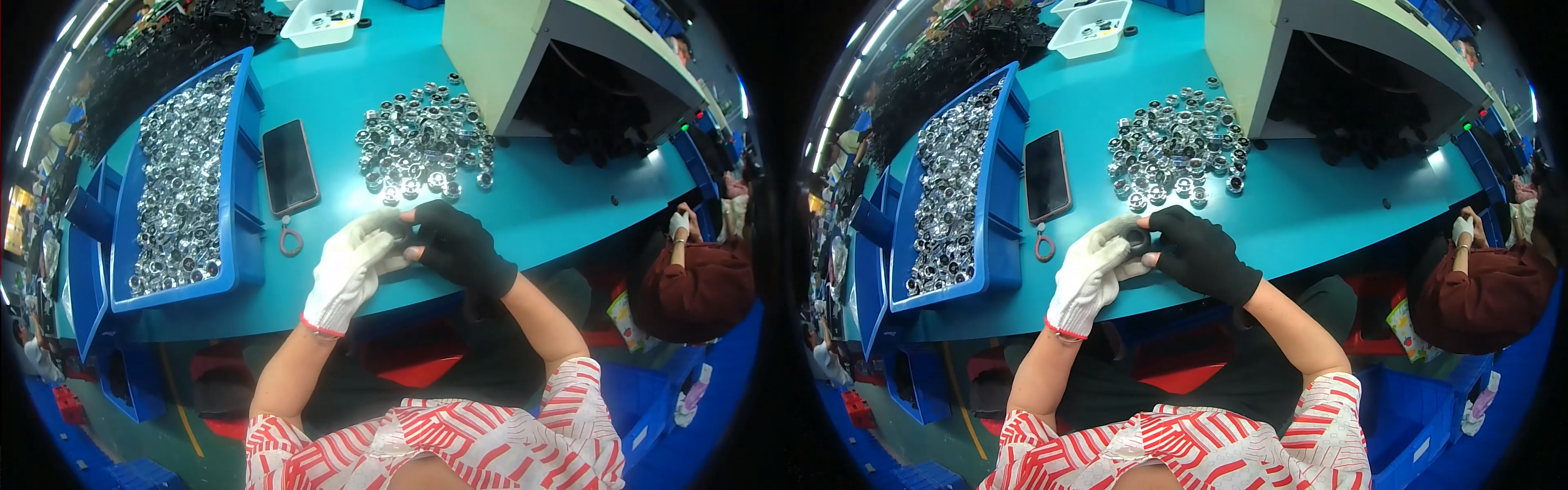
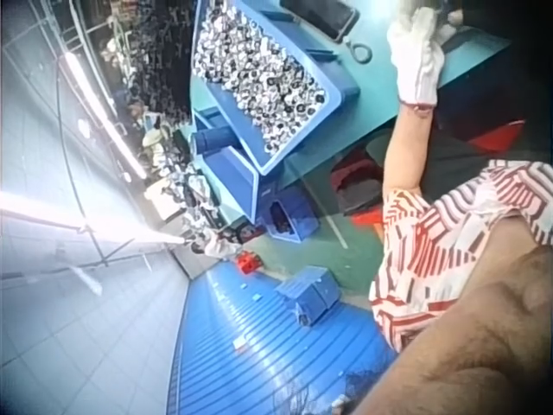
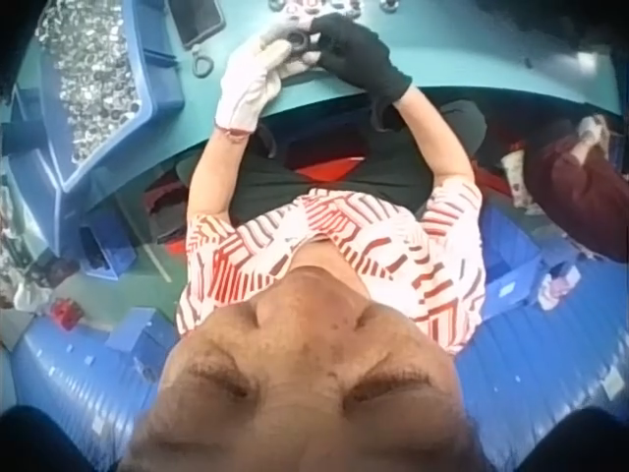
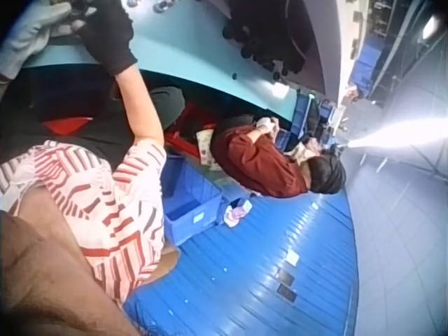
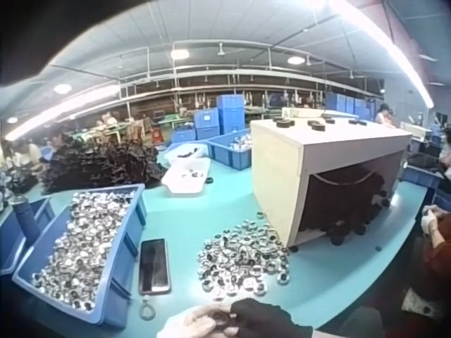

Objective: The recorder is assembling small metal components into black plastic bases at a factory workstation.

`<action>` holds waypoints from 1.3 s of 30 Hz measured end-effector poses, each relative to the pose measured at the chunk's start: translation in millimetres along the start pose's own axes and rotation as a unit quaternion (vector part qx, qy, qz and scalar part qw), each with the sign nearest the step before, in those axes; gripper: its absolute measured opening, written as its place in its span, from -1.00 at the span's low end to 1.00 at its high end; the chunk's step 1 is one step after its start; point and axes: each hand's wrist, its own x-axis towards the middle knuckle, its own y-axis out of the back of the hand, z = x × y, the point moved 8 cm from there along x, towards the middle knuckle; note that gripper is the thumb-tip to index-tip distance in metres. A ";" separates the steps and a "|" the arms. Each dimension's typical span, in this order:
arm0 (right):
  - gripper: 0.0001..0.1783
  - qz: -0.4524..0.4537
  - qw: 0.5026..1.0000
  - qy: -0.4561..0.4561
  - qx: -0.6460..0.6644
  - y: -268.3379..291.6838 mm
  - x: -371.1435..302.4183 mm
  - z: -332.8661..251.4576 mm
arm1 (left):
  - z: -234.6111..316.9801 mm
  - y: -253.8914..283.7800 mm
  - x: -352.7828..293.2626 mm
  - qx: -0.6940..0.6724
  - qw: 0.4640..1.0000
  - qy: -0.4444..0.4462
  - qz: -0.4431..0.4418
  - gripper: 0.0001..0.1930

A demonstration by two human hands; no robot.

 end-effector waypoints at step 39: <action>-0.77 0.022 0.998 0.016 0.048 1.3 17.5 -3.7 | 3.5 9.8 4.5 0.017 0.998 -0.027 0.056 -0.49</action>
